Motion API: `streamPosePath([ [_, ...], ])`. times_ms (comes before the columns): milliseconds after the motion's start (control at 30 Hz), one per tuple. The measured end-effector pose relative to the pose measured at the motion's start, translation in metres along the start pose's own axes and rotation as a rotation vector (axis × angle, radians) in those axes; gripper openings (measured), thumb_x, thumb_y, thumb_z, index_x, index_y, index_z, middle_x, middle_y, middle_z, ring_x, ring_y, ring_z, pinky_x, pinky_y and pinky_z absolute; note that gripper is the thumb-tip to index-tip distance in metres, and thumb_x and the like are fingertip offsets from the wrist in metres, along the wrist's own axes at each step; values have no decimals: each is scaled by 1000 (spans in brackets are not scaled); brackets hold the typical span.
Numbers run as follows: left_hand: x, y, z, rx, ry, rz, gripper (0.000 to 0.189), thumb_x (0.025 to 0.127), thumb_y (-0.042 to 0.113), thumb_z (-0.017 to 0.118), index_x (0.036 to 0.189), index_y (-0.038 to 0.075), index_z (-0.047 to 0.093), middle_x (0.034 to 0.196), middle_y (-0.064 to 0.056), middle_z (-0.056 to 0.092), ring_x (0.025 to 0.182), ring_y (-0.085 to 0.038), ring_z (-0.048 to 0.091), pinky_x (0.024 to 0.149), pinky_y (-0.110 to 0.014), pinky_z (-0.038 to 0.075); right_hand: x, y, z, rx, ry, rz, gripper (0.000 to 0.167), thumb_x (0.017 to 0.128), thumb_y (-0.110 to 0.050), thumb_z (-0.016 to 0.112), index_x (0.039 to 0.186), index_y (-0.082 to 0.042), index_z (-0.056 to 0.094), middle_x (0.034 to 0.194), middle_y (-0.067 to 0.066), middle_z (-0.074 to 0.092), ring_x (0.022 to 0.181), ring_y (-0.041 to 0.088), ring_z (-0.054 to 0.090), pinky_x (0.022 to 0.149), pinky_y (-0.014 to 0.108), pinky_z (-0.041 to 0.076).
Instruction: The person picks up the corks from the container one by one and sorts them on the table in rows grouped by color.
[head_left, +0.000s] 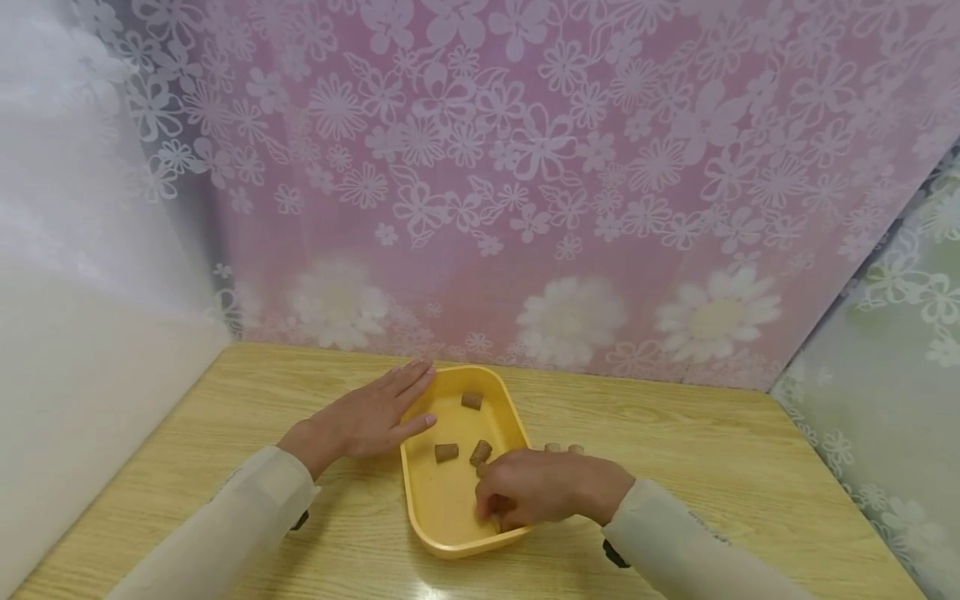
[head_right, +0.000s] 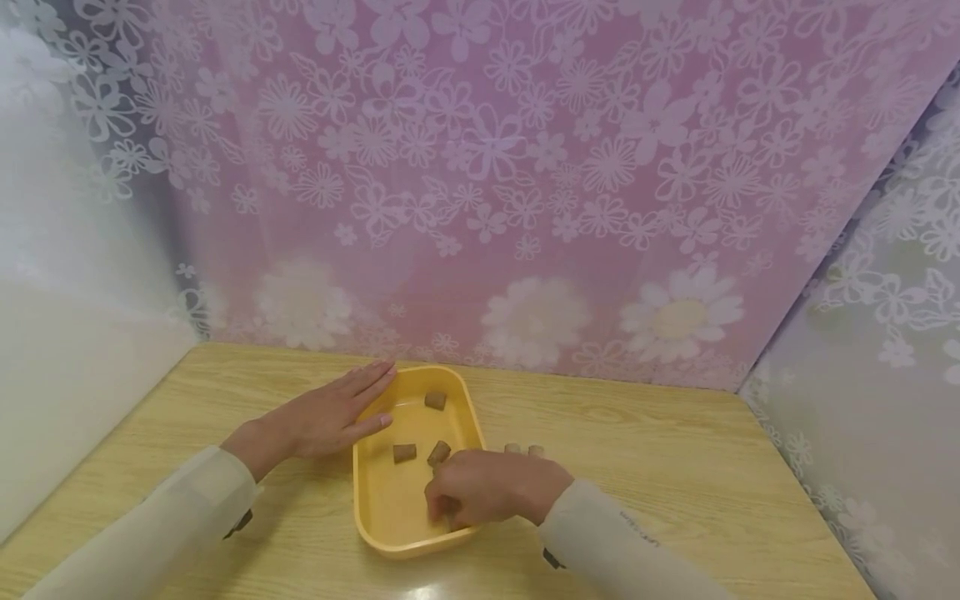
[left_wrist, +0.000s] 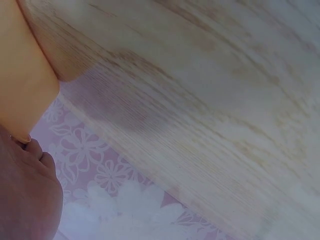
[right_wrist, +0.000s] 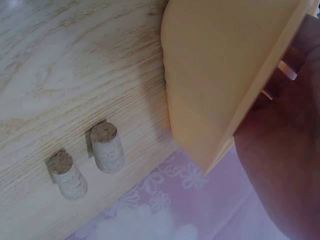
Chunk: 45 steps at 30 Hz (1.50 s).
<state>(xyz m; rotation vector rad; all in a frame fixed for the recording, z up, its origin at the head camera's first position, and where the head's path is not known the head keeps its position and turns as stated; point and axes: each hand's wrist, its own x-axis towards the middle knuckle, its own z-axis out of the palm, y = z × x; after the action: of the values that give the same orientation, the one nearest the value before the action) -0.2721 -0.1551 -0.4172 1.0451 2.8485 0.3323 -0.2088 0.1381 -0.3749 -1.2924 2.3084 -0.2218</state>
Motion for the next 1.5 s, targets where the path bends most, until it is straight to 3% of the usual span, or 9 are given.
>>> streamPosePath([
  [233, 0, 0, 0, 1, 5, -3, 87, 115, 65, 33, 176, 7, 13, 185, -8, 3, 172, -32, 10, 140, -53, 13, 6, 1, 5, -30, 55, -47, 9, 102, -9, 77, 103, -18, 81, 90, -15, 66, 78, -7, 51, 77, 10, 50],
  [433, -1, 0, -1, -14, 9, -1, 86, 115, 65, 34, 176, 7, 13, 185, -8, 4, 172, -32, 10, 140, -53, 13, 10, 1, 9, -82, 142, -49, 12, 105, -13, 73, 107, -21, 82, 98, -15, 73, 83, -8, 56, 82, 12, 53],
  [567, 0, 1, -1, -8, 4, -3, 86, 115, 65, 33, 176, 8, 13, 185, -8, 4, 172, -31, 9, 140, -53, 13, 9, 0, 9, -89, 185, -48, 10, 107, -16, 72, 107, -22, 81, 100, -13, 69, 85, -7, 57, 82, 14, 53],
  [733, 1, 2, -1, -4, -2, -9, 86, 115, 65, 33, 176, 9, 12, 185, -8, 4, 172, -30, 9, 140, -52, 13, 4, 0, 5, -55, 233, -60, 10, 109, -17, 70, 111, -19, 79, 109, -8, 67, 88, -3, 56, 83, 15, 54],
  [900, 0, 1, -1, -15, -5, -13, 86, 115, 66, 33, 176, 9, 12, 185, -8, 3, 172, -32, 9, 140, -53, 13, -4, 1, 2, -32, 293, -94, 15, 111, -12, 65, 117, -15, 79, 121, -6, 70, 102, 0, 65, 90, 18, 58],
  [1200, 0, 1, -1, -4, -6, -12, 87, 114, 67, 32, 176, 8, 13, 185, -8, 3, 172, -32, 10, 140, -53, 14, -22, 12, -6, 1, 448, -179, 18, 107, -3, 69, 119, -14, 75, 120, 0, 69, 101, 7, 69, 88, 17, 60],
  [1333, 0, 0, 0, -1, -5, -12, 88, 114, 68, 31, 176, 8, 13, 185, -8, 3, 172, -32, 10, 140, -53, 14, -30, 18, -9, -23, 508, -153, 18, 105, -2, 71, 117, -16, 74, 120, -1, 69, 99, 8, 67, 84, 19, 60],
  [1500, 0, 0, 1, -5, -2, -9, 88, 114, 67, 31, 176, 8, 12, 185, -8, 3, 172, -32, 9, 140, -54, 13, -41, 22, -11, -6, 495, -77, 26, 104, 0, 71, 125, -15, 74, 128, 0, 69, 101, 8, 67, 82, 21, 61],
])
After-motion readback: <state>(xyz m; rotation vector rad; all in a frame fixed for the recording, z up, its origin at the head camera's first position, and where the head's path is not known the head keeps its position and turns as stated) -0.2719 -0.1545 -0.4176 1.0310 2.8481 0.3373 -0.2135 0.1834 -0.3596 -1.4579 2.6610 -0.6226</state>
